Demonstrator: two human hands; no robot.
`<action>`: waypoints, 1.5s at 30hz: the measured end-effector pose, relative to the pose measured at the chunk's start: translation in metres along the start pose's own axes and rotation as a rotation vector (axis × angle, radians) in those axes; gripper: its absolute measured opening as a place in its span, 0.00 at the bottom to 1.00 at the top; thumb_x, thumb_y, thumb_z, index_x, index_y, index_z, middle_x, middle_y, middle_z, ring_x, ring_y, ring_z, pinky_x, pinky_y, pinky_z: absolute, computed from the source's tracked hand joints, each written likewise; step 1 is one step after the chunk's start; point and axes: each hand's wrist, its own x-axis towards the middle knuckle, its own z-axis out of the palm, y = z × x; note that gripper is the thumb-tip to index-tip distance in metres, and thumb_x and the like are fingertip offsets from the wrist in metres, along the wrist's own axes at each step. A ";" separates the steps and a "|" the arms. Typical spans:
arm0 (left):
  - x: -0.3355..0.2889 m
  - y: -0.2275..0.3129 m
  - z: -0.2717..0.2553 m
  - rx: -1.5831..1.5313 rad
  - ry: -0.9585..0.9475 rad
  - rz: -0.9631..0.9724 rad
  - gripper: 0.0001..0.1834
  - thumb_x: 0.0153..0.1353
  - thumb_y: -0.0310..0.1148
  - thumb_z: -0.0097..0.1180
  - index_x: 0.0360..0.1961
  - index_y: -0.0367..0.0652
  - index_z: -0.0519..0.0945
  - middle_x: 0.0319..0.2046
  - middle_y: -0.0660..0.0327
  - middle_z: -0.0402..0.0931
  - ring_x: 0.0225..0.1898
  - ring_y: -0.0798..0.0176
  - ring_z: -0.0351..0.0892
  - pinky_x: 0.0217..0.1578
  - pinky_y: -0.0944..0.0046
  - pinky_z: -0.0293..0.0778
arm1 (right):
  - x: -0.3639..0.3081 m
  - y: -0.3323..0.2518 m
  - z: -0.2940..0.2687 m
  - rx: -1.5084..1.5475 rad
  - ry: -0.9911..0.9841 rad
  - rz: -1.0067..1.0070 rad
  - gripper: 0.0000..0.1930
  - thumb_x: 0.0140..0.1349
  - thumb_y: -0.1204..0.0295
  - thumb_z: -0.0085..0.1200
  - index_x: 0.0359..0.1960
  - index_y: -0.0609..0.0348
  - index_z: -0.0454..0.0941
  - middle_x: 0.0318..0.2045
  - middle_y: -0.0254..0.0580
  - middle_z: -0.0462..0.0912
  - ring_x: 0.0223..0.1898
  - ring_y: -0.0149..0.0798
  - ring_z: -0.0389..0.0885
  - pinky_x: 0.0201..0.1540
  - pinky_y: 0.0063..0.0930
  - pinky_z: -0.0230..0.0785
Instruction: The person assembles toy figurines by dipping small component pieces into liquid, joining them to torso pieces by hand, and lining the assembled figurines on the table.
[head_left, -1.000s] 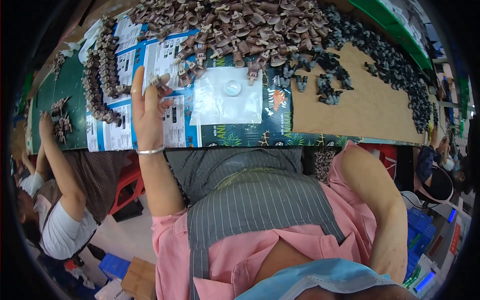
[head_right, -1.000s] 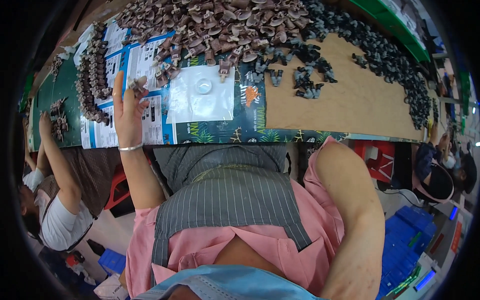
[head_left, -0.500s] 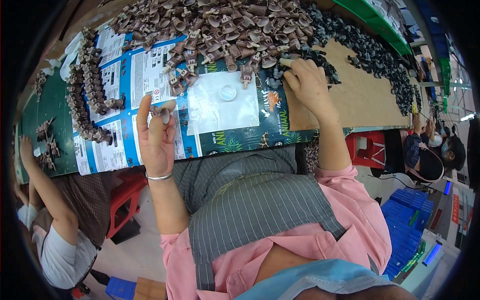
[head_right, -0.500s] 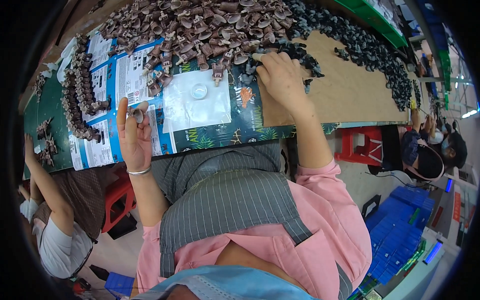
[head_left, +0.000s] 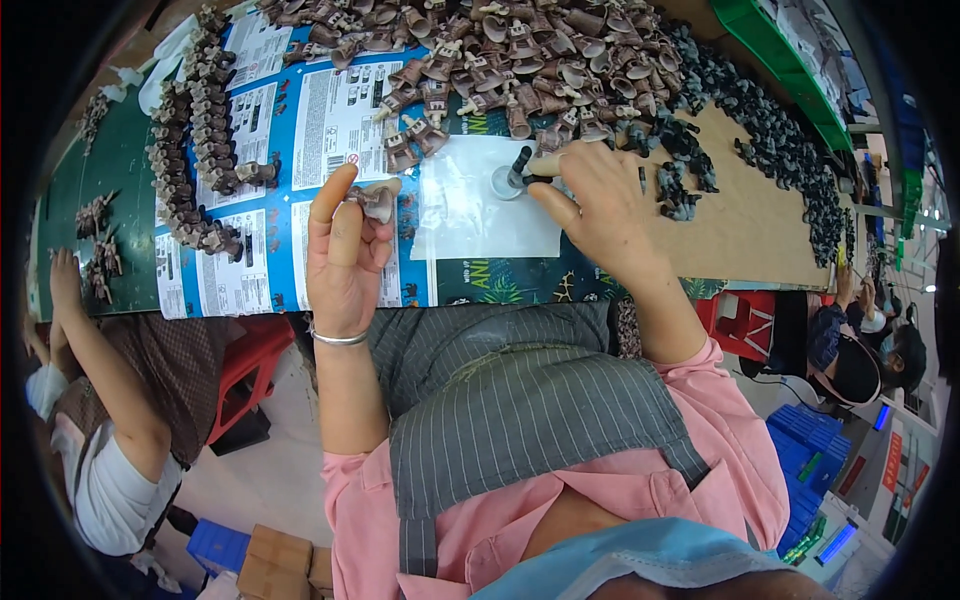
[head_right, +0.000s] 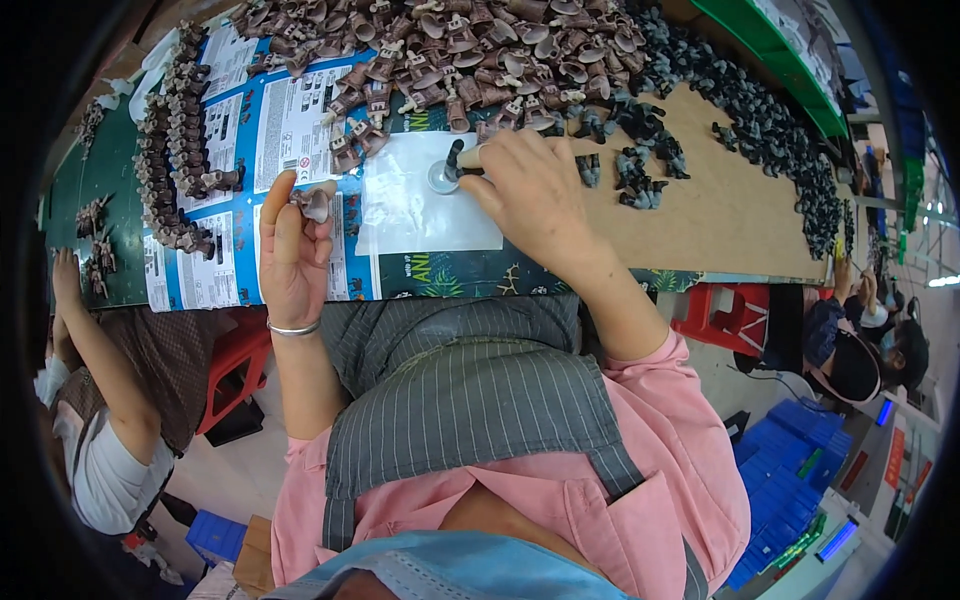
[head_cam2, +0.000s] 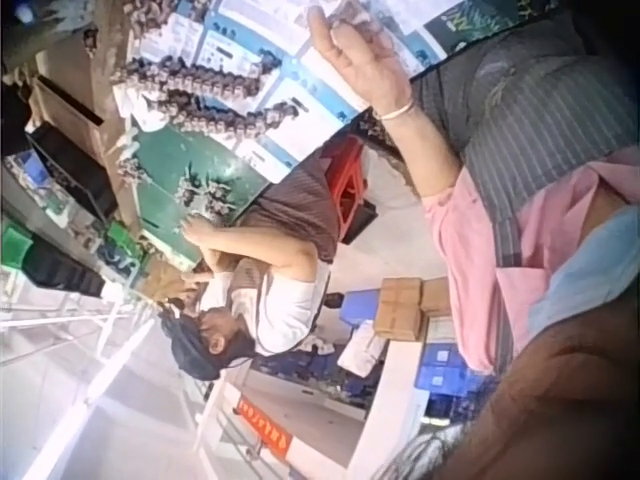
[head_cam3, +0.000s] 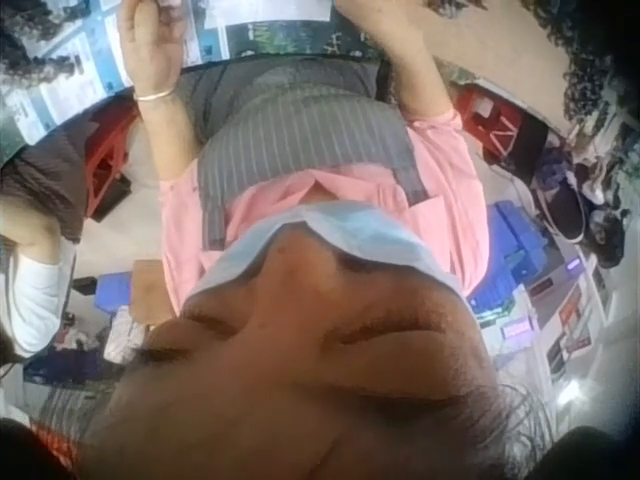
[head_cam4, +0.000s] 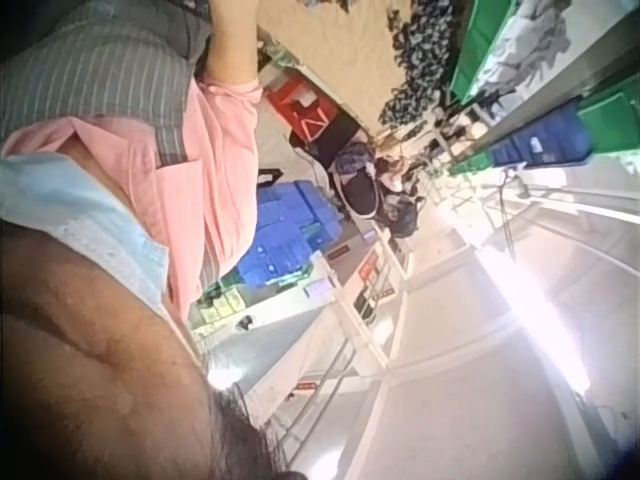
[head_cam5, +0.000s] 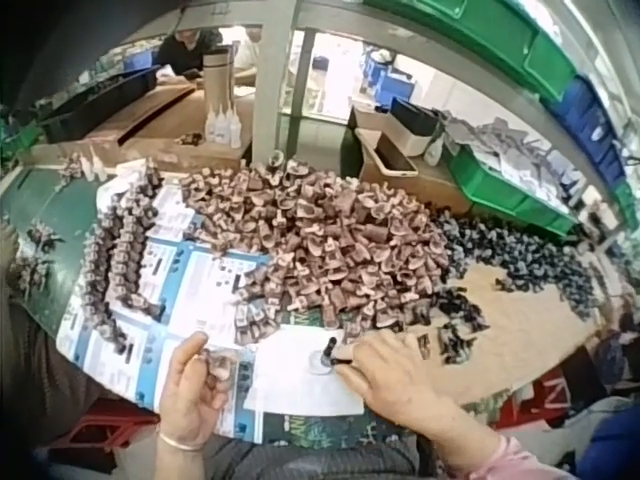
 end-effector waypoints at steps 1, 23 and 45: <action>0.000 0.000 0.000 -0.006 0.005 0.000 0.22 0.73 0.32 0.46 0.67 0.45 0.67 0.45 0.62 0.80 0.36 0.76 0.76 0.31 0.77 0.70 | -0.001 0.000 0.002 -0.012 -0.028 -0.009 0.11 0.51 0.67 0.65 0.34 0.51 0.77 0.33 0.31 0.76 0.37 0.36 0.75 0.39 0.33 0.57; -0.004 -0.015 0.050 0.388 0.034 -0.026 0.16 0.64 0.25 0.59 0.54 0.38 0.79 0.43 0.65 0.80 0.41 0.75 0.77 0.43 0.74 0.73 | -0.014 0.006 0.017 0.079 0.047 -0.007 0.11 0.51 0.67 0.65 0.35 0.49 0.79 0.30 0.30 0.75 0.36 0.35 0.74 0.40 0.32 0.57; 0.000 -0.016 0.054 0.197 0.119 0.102 0.25 0.62 0.20 0.58 0.61 0.41 0.71 0.46 0.57 0.81 0.37 0.75 0.78 0.40 0.74 0.74 | 0.002 -0.045 0.020 0.280 0.181 -0.141 0.11 0.53 0.70 0.65 0.38 0.54 0.80 0.33 0.33 0.80 0.34 0.37 0.78 0.35 0.32 0.62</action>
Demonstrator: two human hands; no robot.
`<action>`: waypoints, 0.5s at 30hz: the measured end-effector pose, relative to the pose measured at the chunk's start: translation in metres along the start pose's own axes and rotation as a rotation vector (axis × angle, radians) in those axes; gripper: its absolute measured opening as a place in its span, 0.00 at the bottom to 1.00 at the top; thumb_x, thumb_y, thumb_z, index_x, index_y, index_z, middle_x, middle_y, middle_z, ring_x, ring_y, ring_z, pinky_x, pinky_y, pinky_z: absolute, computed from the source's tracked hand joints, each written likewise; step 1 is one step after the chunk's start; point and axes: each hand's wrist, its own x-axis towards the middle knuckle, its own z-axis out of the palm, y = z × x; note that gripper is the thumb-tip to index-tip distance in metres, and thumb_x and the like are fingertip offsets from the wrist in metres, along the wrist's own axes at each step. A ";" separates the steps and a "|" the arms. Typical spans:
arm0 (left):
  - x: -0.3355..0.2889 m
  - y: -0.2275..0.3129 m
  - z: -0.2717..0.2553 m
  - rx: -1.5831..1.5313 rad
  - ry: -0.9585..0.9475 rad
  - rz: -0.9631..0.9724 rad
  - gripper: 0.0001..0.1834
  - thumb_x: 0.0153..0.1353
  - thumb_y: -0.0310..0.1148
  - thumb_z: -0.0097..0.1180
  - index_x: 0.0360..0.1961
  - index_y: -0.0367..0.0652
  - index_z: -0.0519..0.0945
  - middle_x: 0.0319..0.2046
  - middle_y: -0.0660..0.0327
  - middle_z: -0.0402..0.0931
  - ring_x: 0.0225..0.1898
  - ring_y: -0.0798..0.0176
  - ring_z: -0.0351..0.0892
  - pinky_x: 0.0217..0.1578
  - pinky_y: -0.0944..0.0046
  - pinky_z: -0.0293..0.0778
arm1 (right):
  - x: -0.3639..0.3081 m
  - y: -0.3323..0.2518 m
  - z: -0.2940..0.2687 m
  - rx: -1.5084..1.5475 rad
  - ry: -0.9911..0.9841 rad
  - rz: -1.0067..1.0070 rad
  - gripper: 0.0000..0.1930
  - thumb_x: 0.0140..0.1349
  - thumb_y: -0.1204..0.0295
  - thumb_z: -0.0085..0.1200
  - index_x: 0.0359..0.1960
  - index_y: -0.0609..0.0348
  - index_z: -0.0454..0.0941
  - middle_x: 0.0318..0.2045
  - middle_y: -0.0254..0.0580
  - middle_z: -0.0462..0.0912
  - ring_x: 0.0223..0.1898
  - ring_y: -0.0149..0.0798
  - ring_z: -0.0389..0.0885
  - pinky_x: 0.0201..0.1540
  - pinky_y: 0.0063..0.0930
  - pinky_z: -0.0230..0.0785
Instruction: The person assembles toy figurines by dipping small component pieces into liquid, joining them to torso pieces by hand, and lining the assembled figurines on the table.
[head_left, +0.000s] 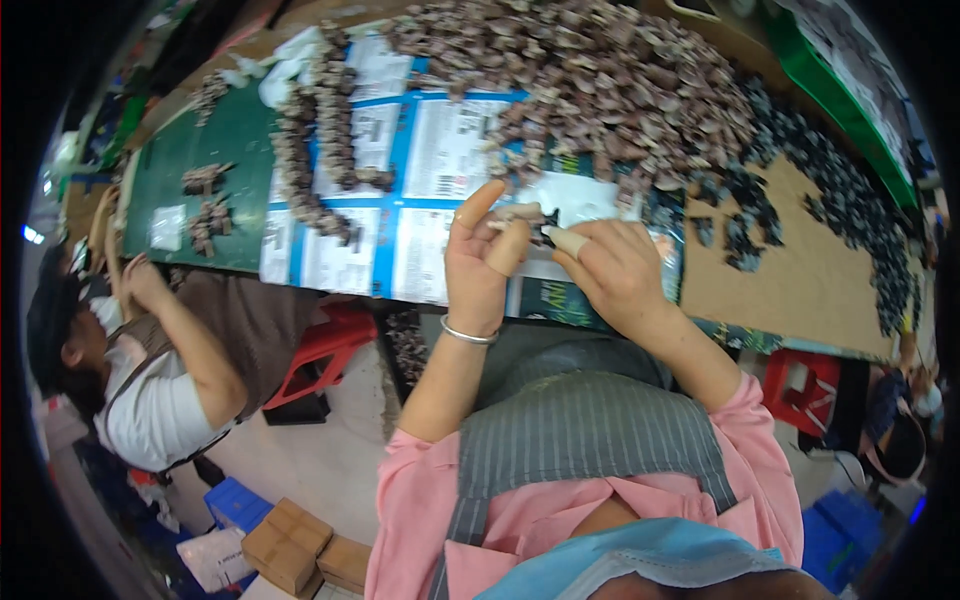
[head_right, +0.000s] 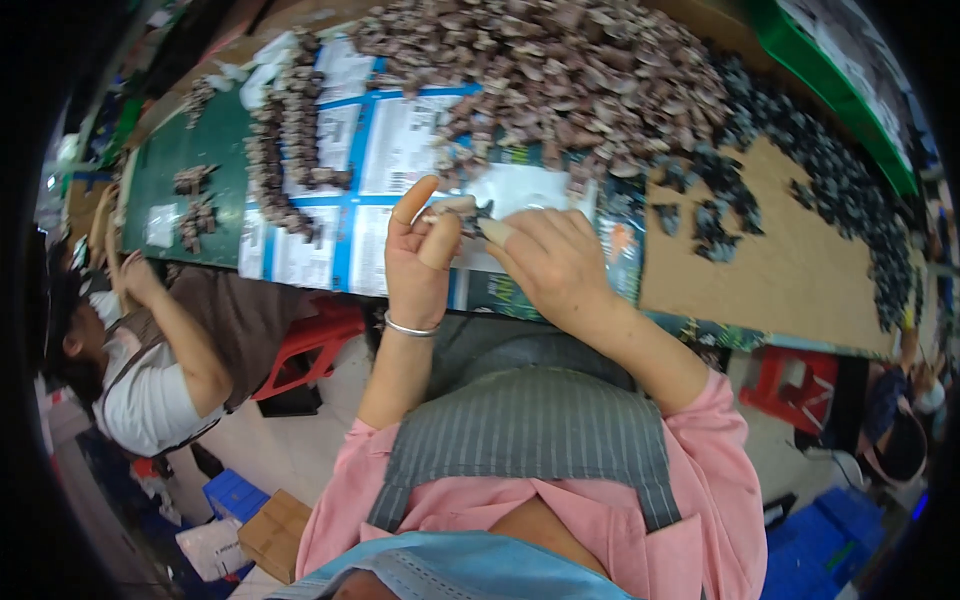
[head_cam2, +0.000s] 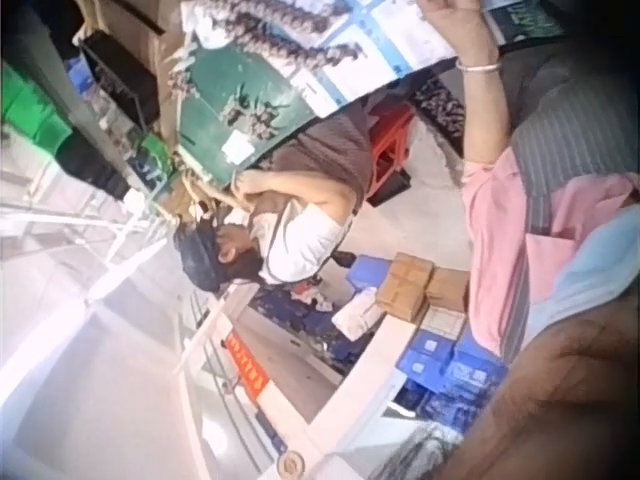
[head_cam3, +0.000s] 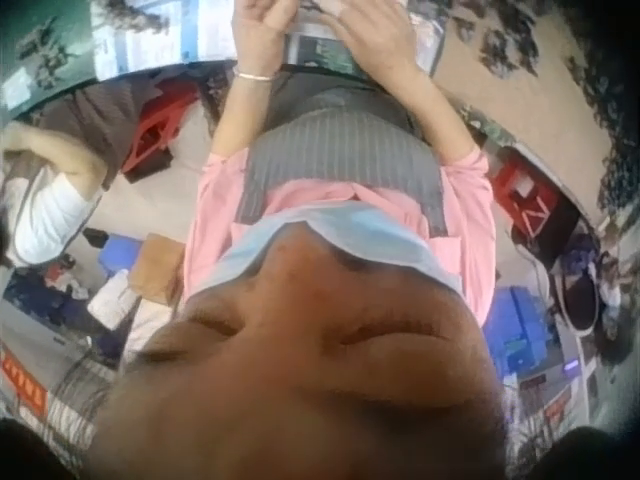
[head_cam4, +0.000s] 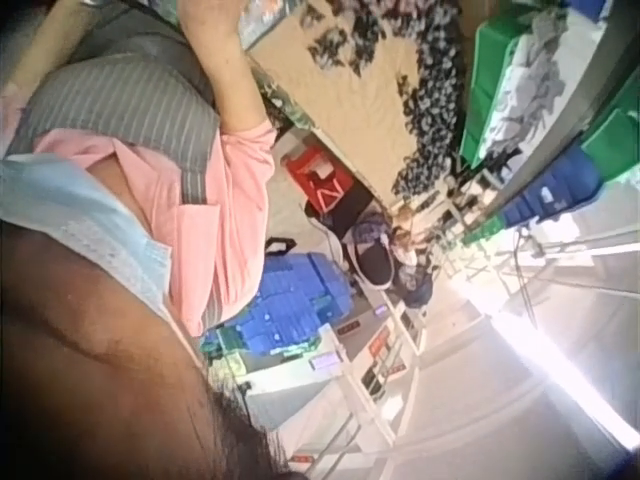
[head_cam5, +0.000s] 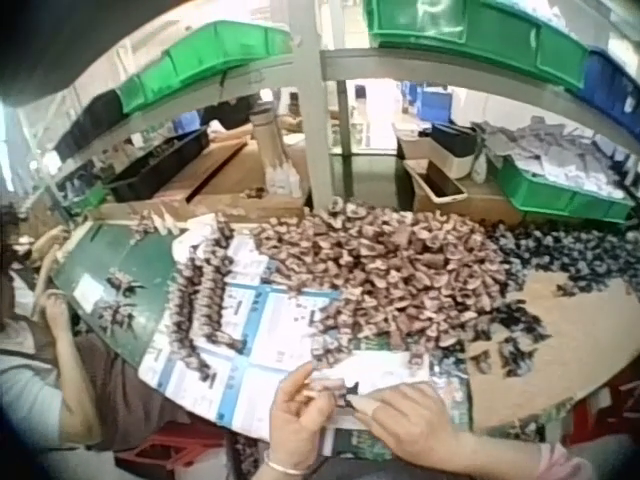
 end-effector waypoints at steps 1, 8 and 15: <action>0.003 0.005 -0.001 0.059 -0.007 0.105 0.27 0.61 0.19 0.59 0.61 0.41 0.70 0.45 0.57 0.81 0.40 0.73 0.78 0.40 0.72 0.75 | 0.003 -0.001 0.001 0.024 0.026 -0.016 0.11 0.53 0.70 0.65 0.38 0.54 0.80 0.33 0.33 0.80 0.34 0.37 0.78 0.35 0.32 0.62; 0.001 0.026 -0.043 0.952 -0.184 0.286 0.21 0.53 0.24 0.65 0.50 0.39 0.79 0.33 0.56 0.80 0.32 0.60 0.81 0.34 0.64 0.77 | 0.025 -0.011 0.010 0.096 -0.128 -0.063 0.12 0.52 0.68 0.65 0.39 0.53 0.80 0.32 0.33 0.78 0.33 0.36 0.78 0.34 0.32 0.63; 0.000 0.003 -0.047 1.023 -0.204 0.586 0.23 0.52 0.28 0.64 0.51 0.38 0.78 0.37 0.53 0.79 0.38 0.50 0.78 0.40 0.57 0.75 | 0.041 -0.010 0.037 0.246 -0.150 -0.107 0.09 0.52 0.73 0.63 0.33 0.54 0.77 0.31 0.37 0.77 0.32 0.42 0.77 0.33 0.33 0.63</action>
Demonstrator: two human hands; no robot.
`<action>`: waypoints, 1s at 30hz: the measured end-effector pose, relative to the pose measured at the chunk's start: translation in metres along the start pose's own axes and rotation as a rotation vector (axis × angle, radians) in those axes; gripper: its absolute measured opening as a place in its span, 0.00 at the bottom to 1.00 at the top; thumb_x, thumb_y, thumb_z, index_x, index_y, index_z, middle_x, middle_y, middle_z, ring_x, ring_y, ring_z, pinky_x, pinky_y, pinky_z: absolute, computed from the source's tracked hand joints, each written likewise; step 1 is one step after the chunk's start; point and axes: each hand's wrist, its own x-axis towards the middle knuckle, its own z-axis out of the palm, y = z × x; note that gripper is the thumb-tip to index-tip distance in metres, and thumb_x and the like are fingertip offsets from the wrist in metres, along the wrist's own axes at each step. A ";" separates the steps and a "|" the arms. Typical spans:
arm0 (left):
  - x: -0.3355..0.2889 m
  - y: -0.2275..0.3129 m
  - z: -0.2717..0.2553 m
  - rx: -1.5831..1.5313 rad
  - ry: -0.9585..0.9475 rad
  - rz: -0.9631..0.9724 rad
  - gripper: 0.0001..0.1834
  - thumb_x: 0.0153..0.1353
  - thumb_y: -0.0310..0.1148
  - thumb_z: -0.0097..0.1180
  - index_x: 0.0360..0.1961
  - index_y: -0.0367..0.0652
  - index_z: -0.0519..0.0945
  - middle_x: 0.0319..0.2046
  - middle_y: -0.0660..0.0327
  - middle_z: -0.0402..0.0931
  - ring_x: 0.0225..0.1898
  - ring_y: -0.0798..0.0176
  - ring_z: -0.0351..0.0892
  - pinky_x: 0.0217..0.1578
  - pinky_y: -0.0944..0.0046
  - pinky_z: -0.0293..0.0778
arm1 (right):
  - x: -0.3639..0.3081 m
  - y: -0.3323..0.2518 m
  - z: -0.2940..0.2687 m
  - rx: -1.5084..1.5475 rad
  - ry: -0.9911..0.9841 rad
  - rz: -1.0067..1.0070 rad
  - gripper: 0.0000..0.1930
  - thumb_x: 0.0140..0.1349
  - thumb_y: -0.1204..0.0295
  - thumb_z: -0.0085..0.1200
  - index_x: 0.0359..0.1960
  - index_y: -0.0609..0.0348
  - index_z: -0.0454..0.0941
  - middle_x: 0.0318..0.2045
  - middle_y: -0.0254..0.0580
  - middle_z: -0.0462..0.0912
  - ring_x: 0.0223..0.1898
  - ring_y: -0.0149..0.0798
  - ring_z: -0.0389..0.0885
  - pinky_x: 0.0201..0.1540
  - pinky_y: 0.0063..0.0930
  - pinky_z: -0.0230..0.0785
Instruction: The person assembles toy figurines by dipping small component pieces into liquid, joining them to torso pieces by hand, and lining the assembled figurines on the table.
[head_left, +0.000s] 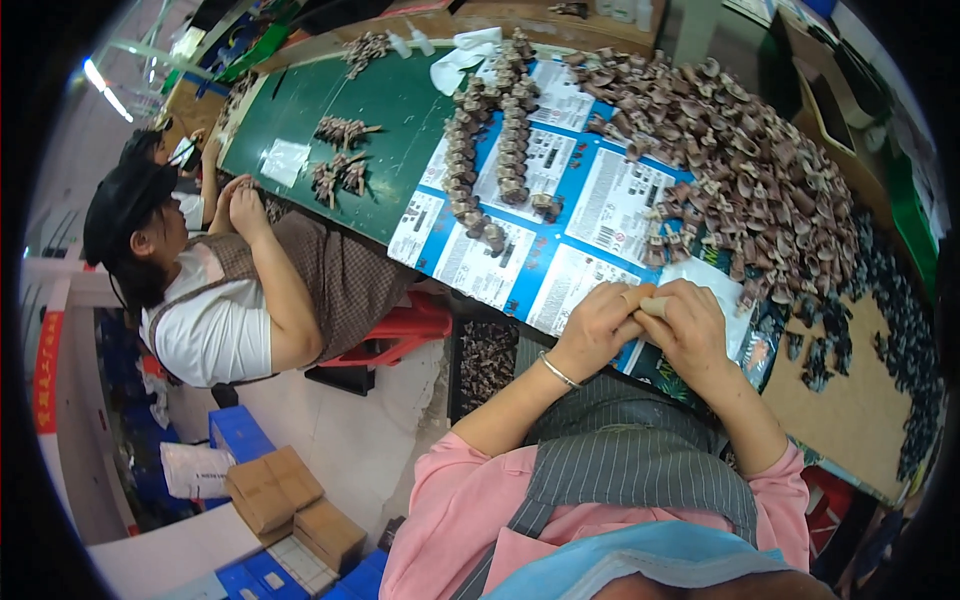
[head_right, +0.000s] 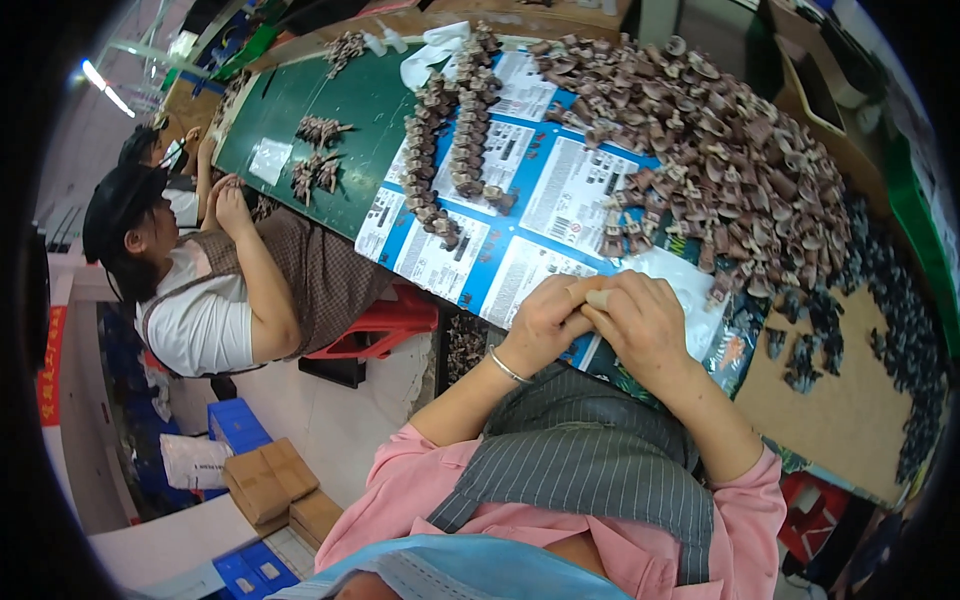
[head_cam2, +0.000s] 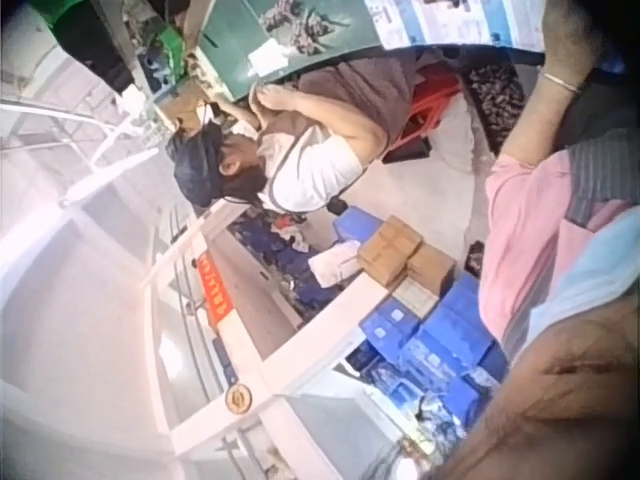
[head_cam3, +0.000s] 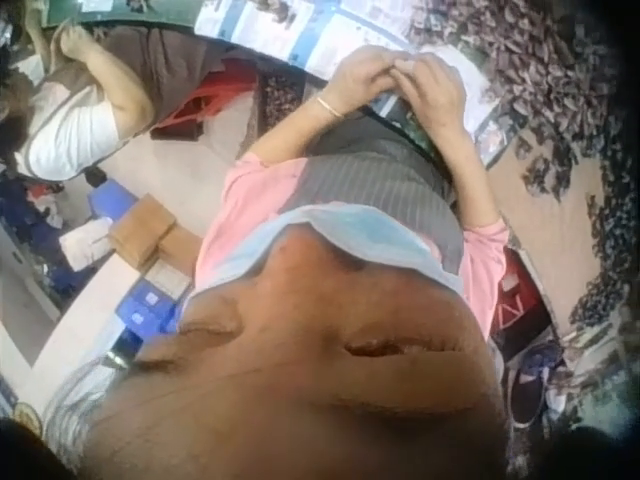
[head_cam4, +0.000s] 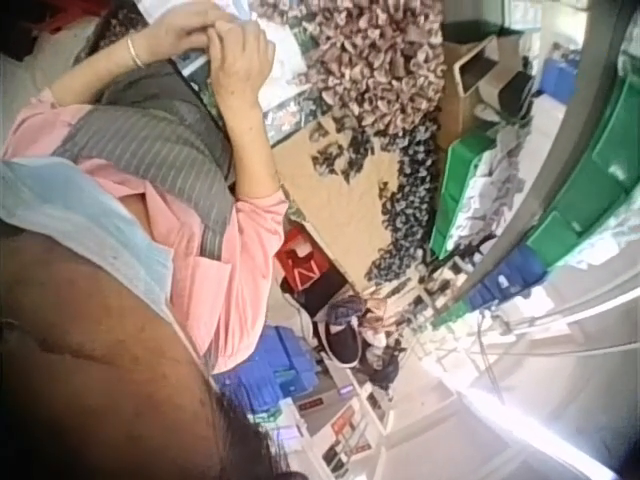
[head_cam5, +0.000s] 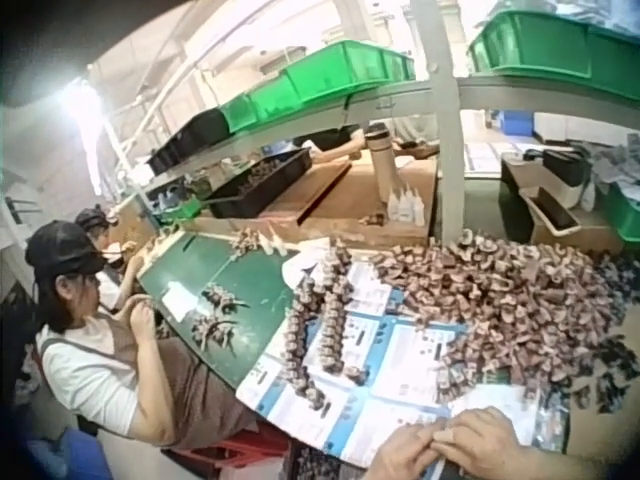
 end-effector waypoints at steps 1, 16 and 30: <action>0.001 -0.001 0.000 0.003 -0.009 -0.013 0.23 0.52 0.29 0.64 0.51 0.38 0.78 0.36 0.54 0.79 0.37 0.50 0.78 0.40 0.56 0.75 | 0.003 0.002 0.001 -0.008 0.002 0.006 0.10 0.51 0.74 0.64 0.33 0.54 0.77 0.31 0.37 0.77 0.32 0.41 0.77 0.33 0.33 0.63; -0.003 0.007 -0.002 -0.084 0.092 -0.153 0.23 0.48 0.25 0.68 0.49 0.39 0.81 0.32 0.55 0.74 0.33 0.54 0.77 0.35 0.60 0.74 | -0.004 -0.001 -0.008 0.004 0.014 0.018 0.12 0.52 0.73 0.66 0.37 0.54 0.79 0.33 0.37 0.81 0.32 0.39 0.79 0.37 0.31 0.62; 0.036 -0.051 -0.062 0.538 0.340 -0.242 0.36 0.55 0.27 0.67 0.65 0.37 0.66 0.44 0.51 0.73 0.32 0.60 0.77 0.34 0.61 0.76 | -0.160 0.064 -0.114 -0.707 0.175 0.634 0.17 0.65 0.64 0.55 0.54 0.53 0.77 0.52 0.42 0.77 0.58 0.49 0.70 0.61 0.41 0.58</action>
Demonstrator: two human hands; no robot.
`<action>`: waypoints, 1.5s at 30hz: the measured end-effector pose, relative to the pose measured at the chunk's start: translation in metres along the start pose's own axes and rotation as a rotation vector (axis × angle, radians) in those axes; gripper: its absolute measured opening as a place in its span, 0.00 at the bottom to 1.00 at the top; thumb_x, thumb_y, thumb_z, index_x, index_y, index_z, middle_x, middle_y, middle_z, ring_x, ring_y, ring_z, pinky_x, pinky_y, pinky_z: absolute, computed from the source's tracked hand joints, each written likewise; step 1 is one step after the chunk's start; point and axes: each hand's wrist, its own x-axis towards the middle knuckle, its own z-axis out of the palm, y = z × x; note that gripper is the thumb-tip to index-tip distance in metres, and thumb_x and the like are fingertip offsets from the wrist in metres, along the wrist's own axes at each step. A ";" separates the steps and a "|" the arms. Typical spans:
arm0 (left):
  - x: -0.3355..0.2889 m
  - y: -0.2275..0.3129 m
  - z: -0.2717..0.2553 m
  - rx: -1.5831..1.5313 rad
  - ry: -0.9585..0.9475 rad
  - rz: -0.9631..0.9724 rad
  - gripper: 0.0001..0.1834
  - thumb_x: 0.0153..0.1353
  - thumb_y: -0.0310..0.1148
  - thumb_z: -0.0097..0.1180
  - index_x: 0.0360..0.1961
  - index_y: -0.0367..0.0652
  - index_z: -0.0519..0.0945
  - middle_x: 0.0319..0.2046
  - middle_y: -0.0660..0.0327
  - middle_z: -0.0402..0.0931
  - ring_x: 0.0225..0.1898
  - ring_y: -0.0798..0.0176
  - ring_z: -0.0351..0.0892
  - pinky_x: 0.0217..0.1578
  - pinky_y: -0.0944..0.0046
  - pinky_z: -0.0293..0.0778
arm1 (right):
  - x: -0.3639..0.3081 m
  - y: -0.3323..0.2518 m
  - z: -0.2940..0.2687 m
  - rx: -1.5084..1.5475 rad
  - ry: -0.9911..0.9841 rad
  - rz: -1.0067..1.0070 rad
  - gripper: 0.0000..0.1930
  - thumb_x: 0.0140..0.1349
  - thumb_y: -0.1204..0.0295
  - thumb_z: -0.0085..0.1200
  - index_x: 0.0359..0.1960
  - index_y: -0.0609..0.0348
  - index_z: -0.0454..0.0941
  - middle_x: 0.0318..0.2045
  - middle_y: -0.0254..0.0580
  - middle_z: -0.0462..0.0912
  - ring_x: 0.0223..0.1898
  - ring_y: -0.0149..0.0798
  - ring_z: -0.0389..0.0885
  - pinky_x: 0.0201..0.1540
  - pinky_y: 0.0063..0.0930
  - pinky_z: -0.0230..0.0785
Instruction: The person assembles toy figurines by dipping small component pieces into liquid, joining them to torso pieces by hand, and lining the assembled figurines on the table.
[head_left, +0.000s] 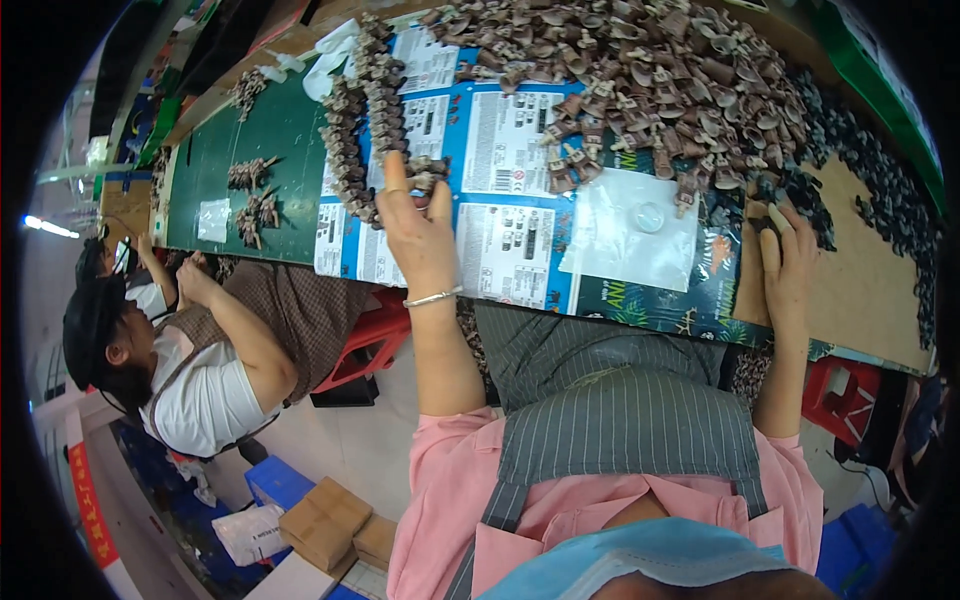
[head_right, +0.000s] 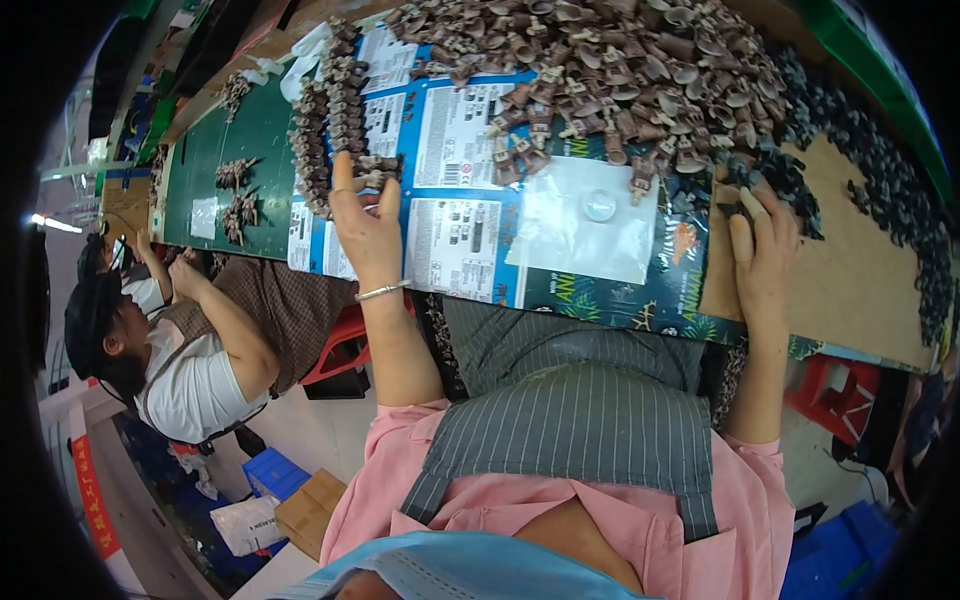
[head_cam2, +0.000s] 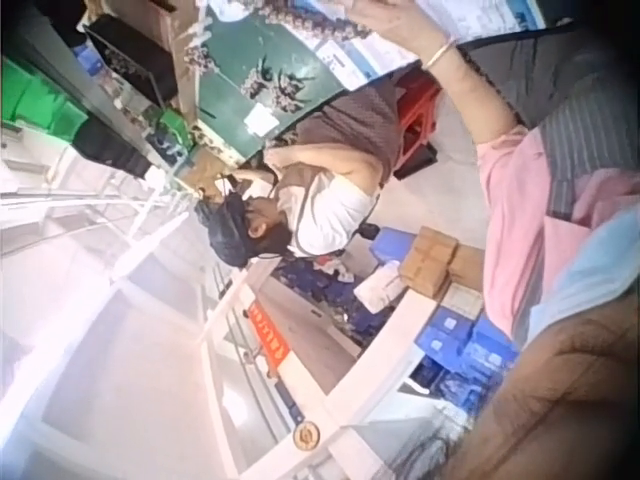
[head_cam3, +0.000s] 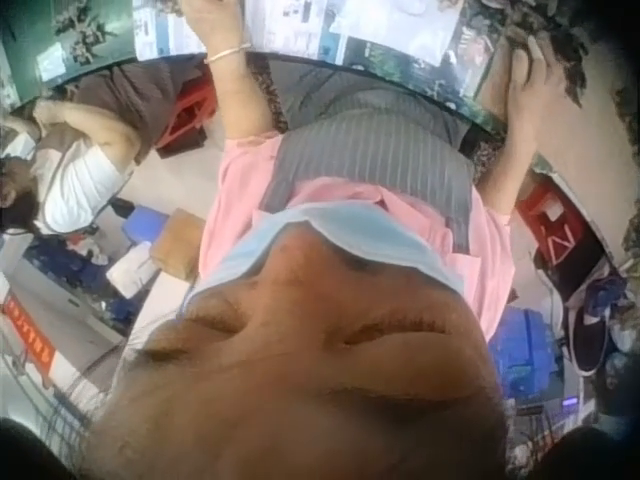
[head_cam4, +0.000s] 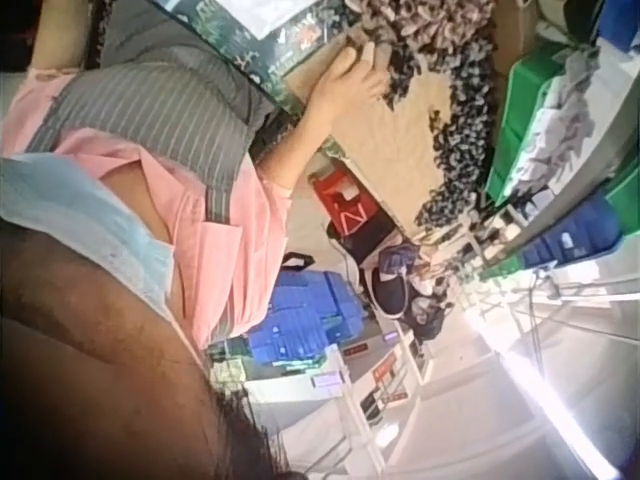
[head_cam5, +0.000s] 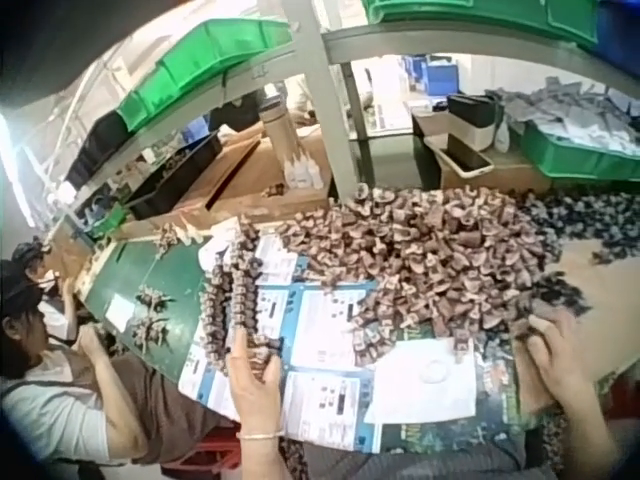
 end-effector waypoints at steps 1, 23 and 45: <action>0.003 0.000 -0.003 0.081 0.032 0.075 0.37 0.55 0.26 0.67 0.66 0.38 0.66 0.43 0.51 0.72 0.32 0.59 0.76 0.34 0.61 0.76 | -0.002 0.002 0.003 -0.015 -0.001 -0.019 0.17 0.65 0.64 0.54 0.54 0.53 0.77 0.51 0.42 0.78 0.57 0.49 0.70 0.61 0.42 0.58; -0.025 0.074 0.009 -0.072 -0.500 0.273 0.14 0.60 0.26 0.62 0.48 0.40 0.82 0.37 0.55 0.74 0.38 0.57 0.76 0.37 0.62 0.73 | -0.014 -0.008 -0.019 0.226 0.063 -0.172 0.13 0.57 0.68 0.60 0.45 0.49 0.82 0.39 0.32 0.79 0.44 0.38 0.76 0.50 0.34 0.59; -0.039 0.054 0.013 -0.190 -0.468 0.401 0.22 0.55 0.24 0.65 0.53 0.39 0.80 0.44 0.54 0.78 0.44 0.54 0.77 0.48 0.58 0.72 | 0.002 -0.026 -0.021 0.576 -0.446 -0.265 0.13 0.57 0.70 0.62 0.43 0.59 0.79 0.35 0.41 0.72 0.36 0.40 0.73 0.36 0.28 0.67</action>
